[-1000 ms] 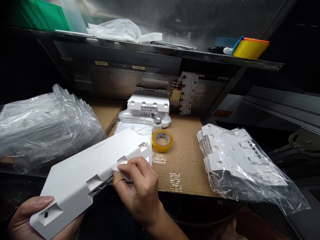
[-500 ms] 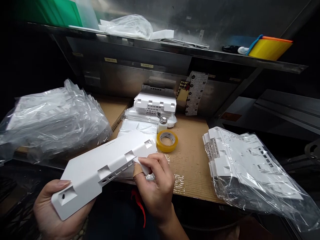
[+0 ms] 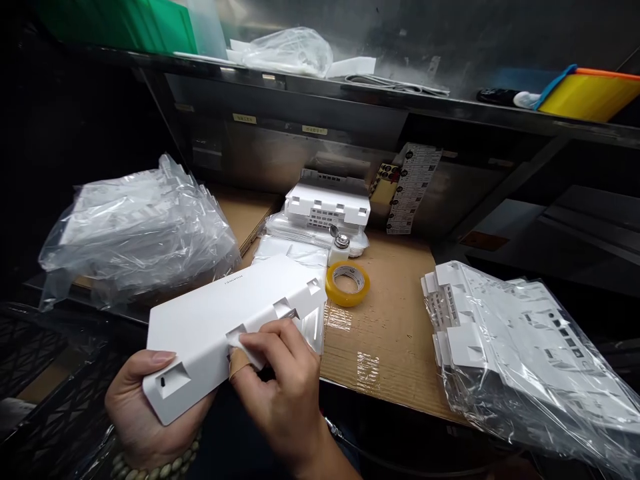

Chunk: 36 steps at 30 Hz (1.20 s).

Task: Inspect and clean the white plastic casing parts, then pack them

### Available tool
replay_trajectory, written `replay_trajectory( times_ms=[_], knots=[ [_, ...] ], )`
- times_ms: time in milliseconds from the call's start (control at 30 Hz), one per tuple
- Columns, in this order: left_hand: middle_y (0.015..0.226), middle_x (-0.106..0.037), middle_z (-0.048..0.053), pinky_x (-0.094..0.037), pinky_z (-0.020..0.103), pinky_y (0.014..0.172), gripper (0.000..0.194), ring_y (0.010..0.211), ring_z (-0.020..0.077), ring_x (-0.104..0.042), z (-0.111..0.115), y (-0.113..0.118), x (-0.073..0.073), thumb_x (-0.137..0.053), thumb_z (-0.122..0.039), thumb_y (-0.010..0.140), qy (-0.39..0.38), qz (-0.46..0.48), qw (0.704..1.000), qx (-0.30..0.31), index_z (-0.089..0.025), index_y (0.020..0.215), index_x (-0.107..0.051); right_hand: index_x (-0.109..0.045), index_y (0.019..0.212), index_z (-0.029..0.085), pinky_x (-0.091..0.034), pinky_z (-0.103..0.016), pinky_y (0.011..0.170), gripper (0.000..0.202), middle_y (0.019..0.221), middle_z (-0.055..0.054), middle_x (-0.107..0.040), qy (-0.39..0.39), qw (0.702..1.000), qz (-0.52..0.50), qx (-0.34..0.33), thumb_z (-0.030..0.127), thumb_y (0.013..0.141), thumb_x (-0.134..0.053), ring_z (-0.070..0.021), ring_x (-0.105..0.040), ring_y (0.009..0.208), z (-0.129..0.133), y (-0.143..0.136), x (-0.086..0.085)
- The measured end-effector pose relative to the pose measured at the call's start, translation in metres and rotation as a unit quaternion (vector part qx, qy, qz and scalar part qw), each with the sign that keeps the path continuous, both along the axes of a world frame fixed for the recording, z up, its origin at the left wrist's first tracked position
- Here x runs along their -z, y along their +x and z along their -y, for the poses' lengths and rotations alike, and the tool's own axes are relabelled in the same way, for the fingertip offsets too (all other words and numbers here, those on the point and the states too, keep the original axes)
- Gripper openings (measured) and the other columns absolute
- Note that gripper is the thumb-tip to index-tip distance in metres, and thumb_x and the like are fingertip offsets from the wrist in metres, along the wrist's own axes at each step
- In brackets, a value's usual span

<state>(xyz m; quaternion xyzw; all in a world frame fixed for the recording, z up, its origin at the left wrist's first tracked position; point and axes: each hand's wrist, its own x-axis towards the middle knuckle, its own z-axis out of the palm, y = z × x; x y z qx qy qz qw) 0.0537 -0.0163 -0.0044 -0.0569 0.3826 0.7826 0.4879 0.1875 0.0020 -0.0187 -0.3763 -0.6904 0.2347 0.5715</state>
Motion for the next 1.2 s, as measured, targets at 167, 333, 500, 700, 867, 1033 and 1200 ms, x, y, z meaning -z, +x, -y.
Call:
replay_trajectory(
  times_ms=[167, 333, 500, 700, 867, 1033, 1200],
  knots=[
    [0.101, -0.078, 0.003, -0.067, 0.045, 0.079, 0.063, 0.094, 0.0313, -0.074, -0.002, 0.003, -0.001, -0.06, -0.01, 0.057, -0.002, 0.019, 1.0, -0.003, -0.025, 0.118, -0.069, -0.074, 0.095, 0.018, -0.05, -0.024, 0.062, 0.015, 0.085, -0.002, -0.061, -0.015, 1.0, -0.015, 0.004, 0.007, 0.087, -0.069, -0.0114, -0.058, 0.07, 0.005, -0.001, 0.0],
    [0.1, -0.078, 0.004, -0.066, 0.048, 0.083, 0.064, 0.095, 0.0327, -0.074, -0.002, 0.007, -0.001, -0.061, -0.011, 0.056, -0.006, 0.018, 1.0, -0.006, -0.024, 0.117, -0.07, -0.073, 0.098, 0.017, -0.05, -0.025, 0.062, 0.018, 0.084, -0.003, -0.061, 0.017, 1.0, 0.005, 0.004, 0.004, 0.086, -0.068, -0.0121, -0.057, 0.069, 0.006, -0.008, 0.005],
    [0.1, -0.078, 0.005, -0.064, 0.051, 0.089, 0.066, 0.096, 0.0337, -0.074, -0.003, 0.007, 0.001, -0.062, -0.011, 0.056, 0.012, 0.011, 1.0, 0.005, -0.023, 0.12, -0.07, -0.073, 0.098, 0.016, -0.052, -0.025, 0.063, 0.018, 0.085, -0.004, -0.063, 0.031, 0.999, 0.023, 0.009, 0.003, 0.086, -0.068, -0.0126, -0.06, 0.07, 0.003, -0.007, 0.007],
    [0.098, -0.078, 0.004, -0.063, 0.051, 0.089, 0.061, 0.092, 0.0339, -0.075, -0.006, 0.004, 0.005, -0.062, -0.013, 0.056, 0.011, 0.03, 0.999, 0.029, -0.022, 0.116, -0.071, -0.073, 0.098, 0.018, -0.052, -0.024, 0.063, 0.017, 0.085, -0.003, -0.063, 0.025, 0.999, 0.023, 0.015, 0.006, 0.088, -0.069, -0.0119, -0.061, 0.07, 0.008, -0.003, 0.001],
    [0.094, -0.078, 0.005, -0.064, 0.048, 0.083, 0.054, 0.089, 0.0355, -0.075, -0.004, 0.003, 0.008, -0.065, -0.016, 0.051, 0.006, 0.064, 0.994, 0.092, -0.02, 0.105, -0.072, -0.072, 0.101, 0.019, -0.056, -0.025, 0.062, 0.023, 0.084, -0.004, -0.065, 0.061, 0.998, 0.003, -0.034, 0.005, 0.083, -0.069, -0.0141, -0.064, 0.07, 0.025, -0.024, 0.003],
    [0.09, -0.077, 0.006, -0.065, 0.044, 0.08, 0.047, 0.09, 0.0348, -0.075, -0.002, 0.004, 0.011, -0.069, -0.018, 0.055, 0.019, 0.073, 0.992, 0.097, -0.022, 0.101, -0.072, -0.071, 0.101, 0.017, -0.057, -0.025, 0.062, 0.024, 0.083, -0.005, -0.066, 0.088, 0.994, 0.026, -0.051, 0.003, 0.083, -0.065, -0.015, -0.065, 0.07, 0.027, -0.035, 0.004],
    [0.093, -0.078, 0.006, -0.064, 0.043, 0.08, 0.043, 0.09, 0.0354, -0.075, -0.002, 0.005, 0.009, -0.068, -0.017, 0.058, 0.036, 0.019, 0.995, 0.094, -0.021, 0.101, -0.071, -0.071, 0.103, 0.016, -0.058, -0.026, 0.064, 0.025, 0.084, -0.006, -0.066, 0.086, 0.994, 0.033, -0.056, 0.003, 0.083, -0.066, -0.0153, -0.065, 0.07, 0.028, -0.032, 0.003]
  ],
)
